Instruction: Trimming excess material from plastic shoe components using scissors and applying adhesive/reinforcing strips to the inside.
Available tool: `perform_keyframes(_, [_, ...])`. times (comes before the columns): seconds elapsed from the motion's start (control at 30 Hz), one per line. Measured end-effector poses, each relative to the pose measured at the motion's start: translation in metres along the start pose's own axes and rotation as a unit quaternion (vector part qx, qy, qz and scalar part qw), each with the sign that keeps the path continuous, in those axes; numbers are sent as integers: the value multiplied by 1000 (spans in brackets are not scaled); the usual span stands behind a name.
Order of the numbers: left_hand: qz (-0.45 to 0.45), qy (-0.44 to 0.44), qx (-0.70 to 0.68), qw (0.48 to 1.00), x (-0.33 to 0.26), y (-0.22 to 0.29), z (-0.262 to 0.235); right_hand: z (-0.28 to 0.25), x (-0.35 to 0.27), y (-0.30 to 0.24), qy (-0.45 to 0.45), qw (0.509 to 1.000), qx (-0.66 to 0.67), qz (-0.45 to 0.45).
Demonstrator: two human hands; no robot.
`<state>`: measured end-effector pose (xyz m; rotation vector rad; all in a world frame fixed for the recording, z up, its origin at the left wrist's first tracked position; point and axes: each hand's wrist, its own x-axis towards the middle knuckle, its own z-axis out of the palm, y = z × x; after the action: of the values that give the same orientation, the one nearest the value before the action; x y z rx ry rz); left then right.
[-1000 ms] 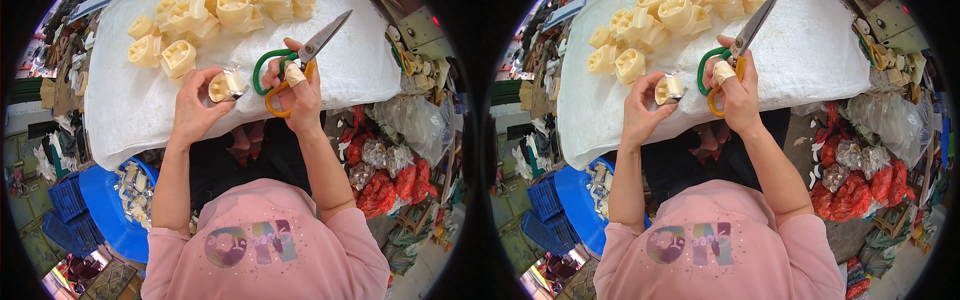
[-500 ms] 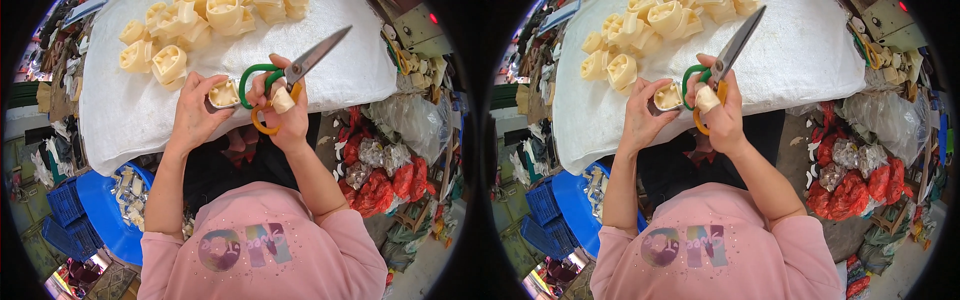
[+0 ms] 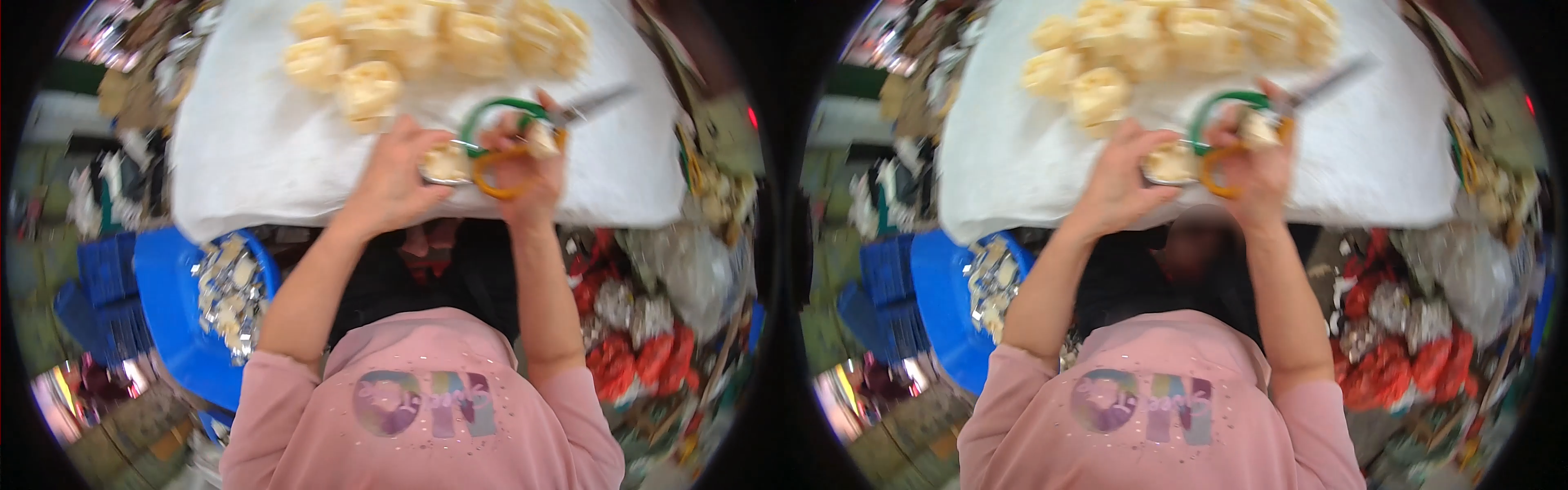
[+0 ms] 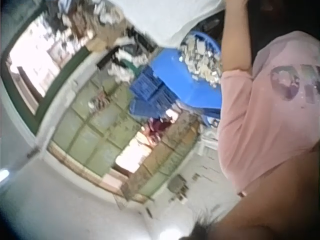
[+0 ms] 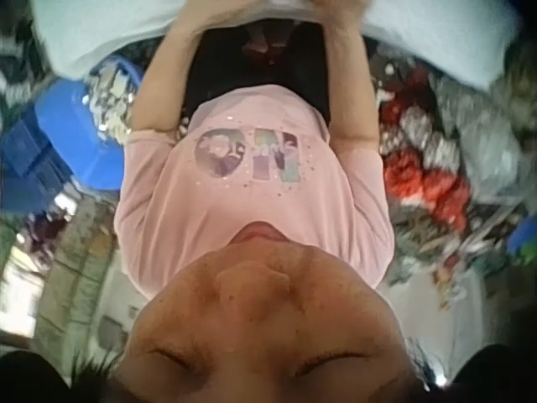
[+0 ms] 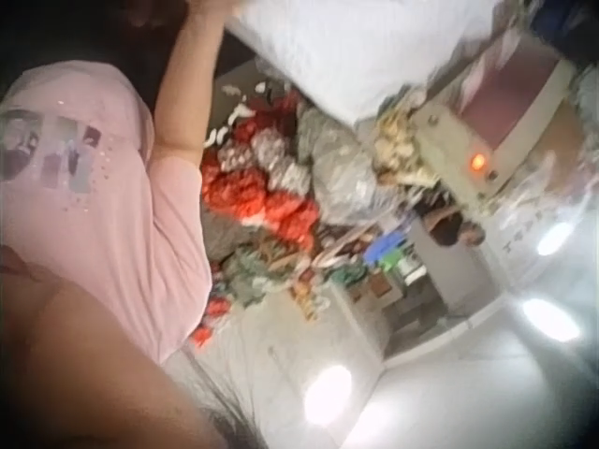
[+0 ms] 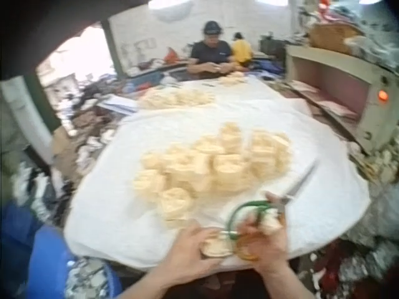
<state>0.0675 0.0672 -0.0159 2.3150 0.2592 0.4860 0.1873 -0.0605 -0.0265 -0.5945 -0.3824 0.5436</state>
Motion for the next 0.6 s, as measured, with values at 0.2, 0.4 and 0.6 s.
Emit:
perform_keyframes(0.2, [46,96,3,994,-9,-2,15,-10,-7,-9,7,999,-52,-7])
perform_keyframes(0.4, [60,170,19,984,-16,-7,19,-48,-2,-34,13,999,-45,27])
perform_keyframes(0.6, [4,301,-37,953,-69,-5,-22,-63,-6,-64,113,984,-134,18])
